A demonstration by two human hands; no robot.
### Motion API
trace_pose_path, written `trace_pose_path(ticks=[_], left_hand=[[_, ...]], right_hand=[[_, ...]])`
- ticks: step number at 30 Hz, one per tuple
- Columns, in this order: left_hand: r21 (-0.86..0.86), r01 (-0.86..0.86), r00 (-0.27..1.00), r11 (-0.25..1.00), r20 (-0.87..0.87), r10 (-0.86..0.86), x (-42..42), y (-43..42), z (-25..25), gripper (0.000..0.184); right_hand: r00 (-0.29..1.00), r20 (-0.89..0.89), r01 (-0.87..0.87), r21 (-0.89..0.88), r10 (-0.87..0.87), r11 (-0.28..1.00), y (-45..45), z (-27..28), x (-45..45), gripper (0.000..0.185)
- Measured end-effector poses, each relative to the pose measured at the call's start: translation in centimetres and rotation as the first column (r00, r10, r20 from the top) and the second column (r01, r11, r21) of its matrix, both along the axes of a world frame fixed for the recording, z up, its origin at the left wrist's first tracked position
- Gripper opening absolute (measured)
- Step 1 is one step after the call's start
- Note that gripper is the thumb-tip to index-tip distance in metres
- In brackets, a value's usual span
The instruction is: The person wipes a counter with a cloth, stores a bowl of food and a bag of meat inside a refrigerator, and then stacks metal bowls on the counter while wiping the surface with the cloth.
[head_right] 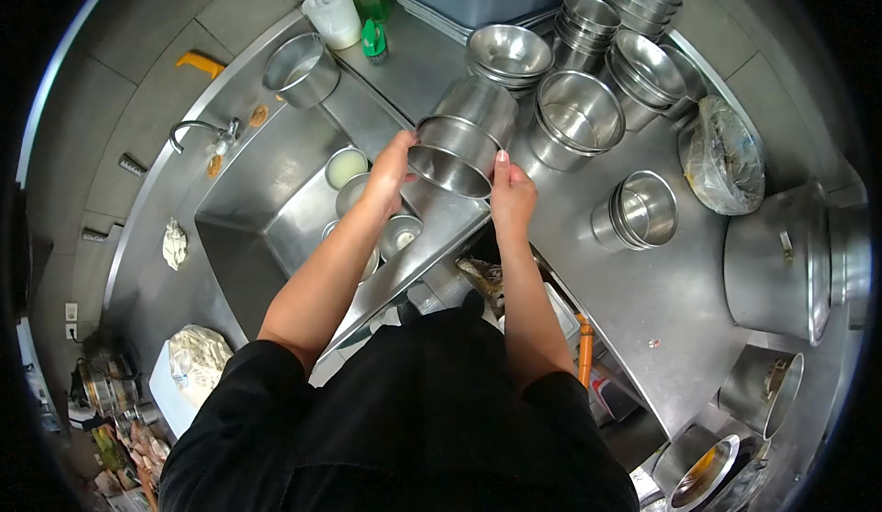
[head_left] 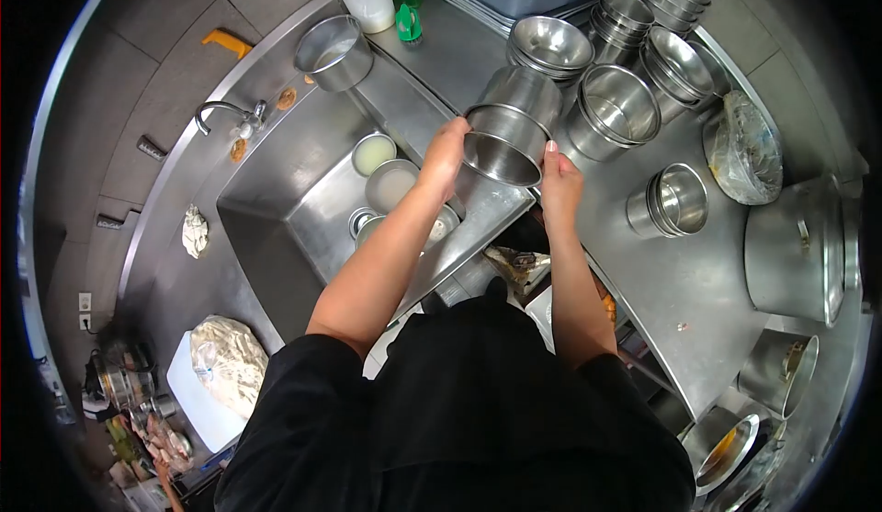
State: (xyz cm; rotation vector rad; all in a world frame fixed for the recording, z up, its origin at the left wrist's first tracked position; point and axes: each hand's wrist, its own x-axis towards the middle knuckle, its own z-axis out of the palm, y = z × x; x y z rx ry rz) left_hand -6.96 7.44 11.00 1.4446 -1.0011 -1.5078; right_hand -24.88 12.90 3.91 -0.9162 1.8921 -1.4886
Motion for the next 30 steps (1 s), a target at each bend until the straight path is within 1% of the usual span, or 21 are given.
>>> trace_pose_path(ticks=[4,6,7,8,10,11,12,14,15,16,18,19,20,22,23,24,26,27,28,29,30], left_hand=[[-0.055,0.057,0.998,0.997,0.009,-0.056,1.5,1.4,-1.0,0.062],[-0.318,0.321,0.912,0.892,0.358,-0.201,2.5,2.5,-1.8,0.070],[-0.402,0.362,0.857,0.841,0.499,-0.130,2.5,3.0,-2.1,0.059],[-0.406,0.352,0.861,0.843,0.493,-0.122,2.7,3.0,-2.1,0.059],[-0.425,0.321,0.835,0.846,0.549,-0.041,2.7,2.4,-0.5,0.040],[-0.536,0.295,0.845,0.791,0.532,0.046,2.4,2.3,0.6,0.026],[-0.539,0.284,0.851,0.793,0.523,0.050,2.5,2.0,2.0,0.026],[-0.553,0.365,0.768,0.749,0.633,0.094,2.8,0.8,3.9,0.025],[-0.645,0.329,0.809,0.690,0.569,0.147,2.9,0.2,4.1,0.030],[-0.651,0.319,0.810,0.689,0.564,0.158,3.1,0.0,4.5,0.030],[-0.548,0.220,0.829,0.807,0.542,0.142,4.0,-0.4,5.2,0.040],[-0.611,0.182,0.833,0.770,0.512,0.209,4.8,-0.9,4.4,0.038],[-0.611,0.154,0.820,0.777,0.517,0.244,5.8,-1.1,3.5,0.038],[-0.499,-0.032,0.907,0.866,0.349,0.234,8.4,-1.2,2.1,0.032],[-0.366,-0.094,0.970,0.926,0.176,0.168,9.8,0.2,2.9,0.031],[-0.322,-0.147,0.976,0.935,0.107,0.190,11.2,0.5,1.6,0.029],[-0.222,-0.239,0.971,0.945,-0.079,0.227,14.0,1.9,-1.2,0.027],[-0.221,-0.270,0.963,0.937,-0.080,0.259,15.2,2.4,-2.4,0.027],[-0.115,-0.283,0.951,0.952,-0.163,0.263,16.3,3.1,-3.8,0.026],[-0.009,-0.285,0.929,0.959,-0.247,0.274,17.4,3.9,-5.3,0.025],[-0.005,-0.315,0.920,0.949,-0.249,0.304,18.2,4.7,-6.7,0.025]], right_hand=[[0.993,0.081,-0.095,0.059,0.090,0.994,-0.4,0.3,-1.3,0.051],[0.967,0.252,-0.049,0.021,0.042,0.999,-0.5,1.3,-1.6,0.054],[0.975,0.217,-0.057,-0.003,0.056,0.998,-0.3,1.8,-1.9,0.048],[0.976,0.210,-0.065,-0.005,0.064,0.998,-0.1,2.3,-2.1,0.048],[0.988,0.129,-0.078,-0.018,0.079,0.997,0.0,3.1,-2.9,0.037],[0.997,0.011,-0.071,-0.318,0.079,0.945,-1.1,0.9,-3.3,0.031],[0.996,0.000,-0.081,-0.317,0.085,0.945,-1.8,0.8,-4.0,0.031],[0.949,-0.316,-0.123,-0.326,0.015,0.937,-2.7,1.0,-4.9,0.030],[0.911,-0.412,-0.081,-0.214,-0.015,0.973,-1.8,4.3,-3.8,0.024],[0.909,-0.417,-0.091,-0.220,-0.009,0.971,-2.3,4.4,-4.1,0.024],[0.774,-0.629,-0.139,-0.061,0.070,0.988,-3.6,4.2,-4.9,0.020],[0.706,-0.706,-0.119,-0.051,0.048,0.992,-4.1,3.9,-4.8,0.020],[0.699,-0.711,-0.143,-0.034,0.076,0.989,-4.5,3.7,-4.6,0.022],[0.733,-0.672,-0.150,-0.015,0.101,0.989,-4.8,4.4,-3.4,0.024],[0.688,-0.726,-0.153,-0.127,0.013,0.980,-5.4,3.7,-3.1,0.026],[0.719,-0.690,-0.164,-0.050,0.085,0.985,-4.3,5.7,-1.5,0.026],[0.470,-0.876,-0.409,-0.324,-0.108,0.853,-4.4,6.0,0.3,0.033],[0.472,-0.877,-0.437,-0.323,-0.091,0.840,-4.9,5.5,0.3,0.033],[0.382,-0.915,-0.484,-0.080,0.129,0.871,-5.4,4.5,-0.2,0.038],[0.278,-0.896,-0.507,0.169,0.346,0.845,-6.0,3.7,-0.7,0.042],[0.265,-0.851,-0.522,0.268,0.453,0.810,-6.6,4.5,-1.0,0.039]])
